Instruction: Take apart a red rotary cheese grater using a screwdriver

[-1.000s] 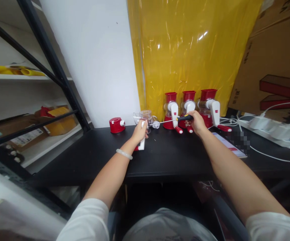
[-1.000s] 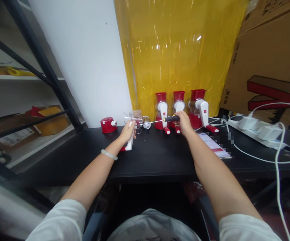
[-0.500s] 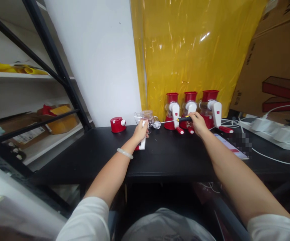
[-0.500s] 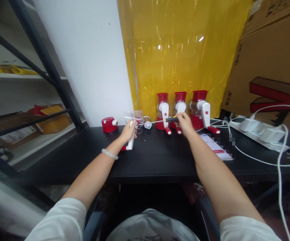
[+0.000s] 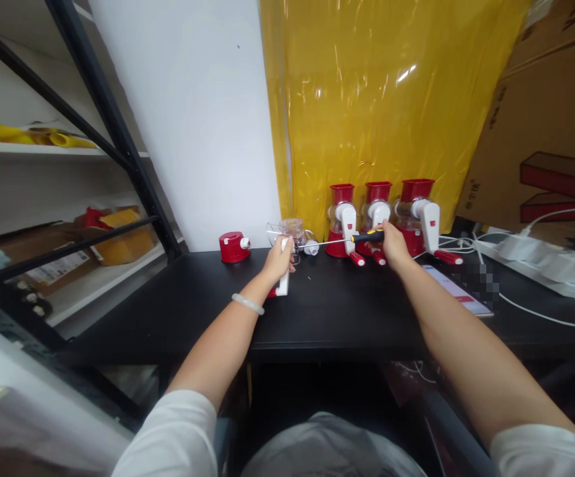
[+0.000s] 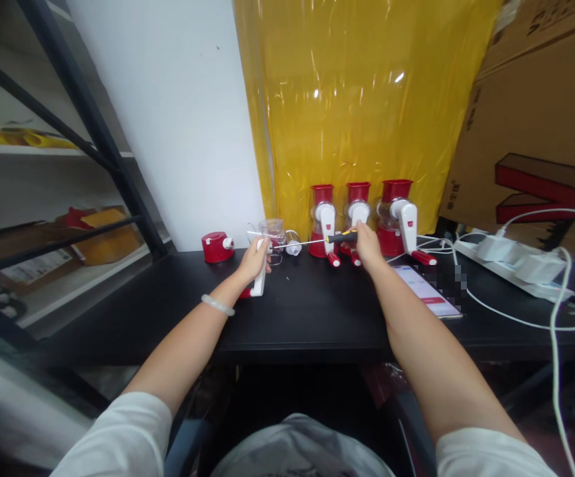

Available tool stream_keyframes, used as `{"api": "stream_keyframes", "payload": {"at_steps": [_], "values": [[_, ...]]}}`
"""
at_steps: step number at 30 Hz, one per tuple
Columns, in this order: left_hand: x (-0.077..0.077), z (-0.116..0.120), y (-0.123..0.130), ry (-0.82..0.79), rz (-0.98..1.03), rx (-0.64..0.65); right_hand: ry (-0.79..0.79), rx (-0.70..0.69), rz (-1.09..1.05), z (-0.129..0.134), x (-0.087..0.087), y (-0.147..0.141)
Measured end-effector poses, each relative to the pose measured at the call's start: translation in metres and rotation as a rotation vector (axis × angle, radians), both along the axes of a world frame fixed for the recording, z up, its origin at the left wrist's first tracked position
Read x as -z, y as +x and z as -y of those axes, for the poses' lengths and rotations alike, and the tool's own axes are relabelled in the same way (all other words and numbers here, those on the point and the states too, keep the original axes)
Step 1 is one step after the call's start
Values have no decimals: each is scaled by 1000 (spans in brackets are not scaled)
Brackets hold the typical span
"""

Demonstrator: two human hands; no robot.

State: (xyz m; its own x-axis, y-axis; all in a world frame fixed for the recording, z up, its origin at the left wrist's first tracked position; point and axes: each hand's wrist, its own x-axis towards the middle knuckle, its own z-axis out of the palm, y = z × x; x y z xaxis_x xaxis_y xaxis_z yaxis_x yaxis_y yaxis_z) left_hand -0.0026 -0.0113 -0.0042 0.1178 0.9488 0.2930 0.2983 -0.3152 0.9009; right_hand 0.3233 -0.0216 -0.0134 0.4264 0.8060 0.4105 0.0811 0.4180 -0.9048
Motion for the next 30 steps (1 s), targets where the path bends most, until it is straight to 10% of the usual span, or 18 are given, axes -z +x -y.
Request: {"api": "stream_keyframes", "payload": {"at_steps": [20, 30], "values": [[0, 1, 1, 10, 4, 16, -14, -61, -182, -1, -5, -4], [-2, 1, 1, 3, 35, 24, 27, -27, 65, 0, 5, 6]]}}
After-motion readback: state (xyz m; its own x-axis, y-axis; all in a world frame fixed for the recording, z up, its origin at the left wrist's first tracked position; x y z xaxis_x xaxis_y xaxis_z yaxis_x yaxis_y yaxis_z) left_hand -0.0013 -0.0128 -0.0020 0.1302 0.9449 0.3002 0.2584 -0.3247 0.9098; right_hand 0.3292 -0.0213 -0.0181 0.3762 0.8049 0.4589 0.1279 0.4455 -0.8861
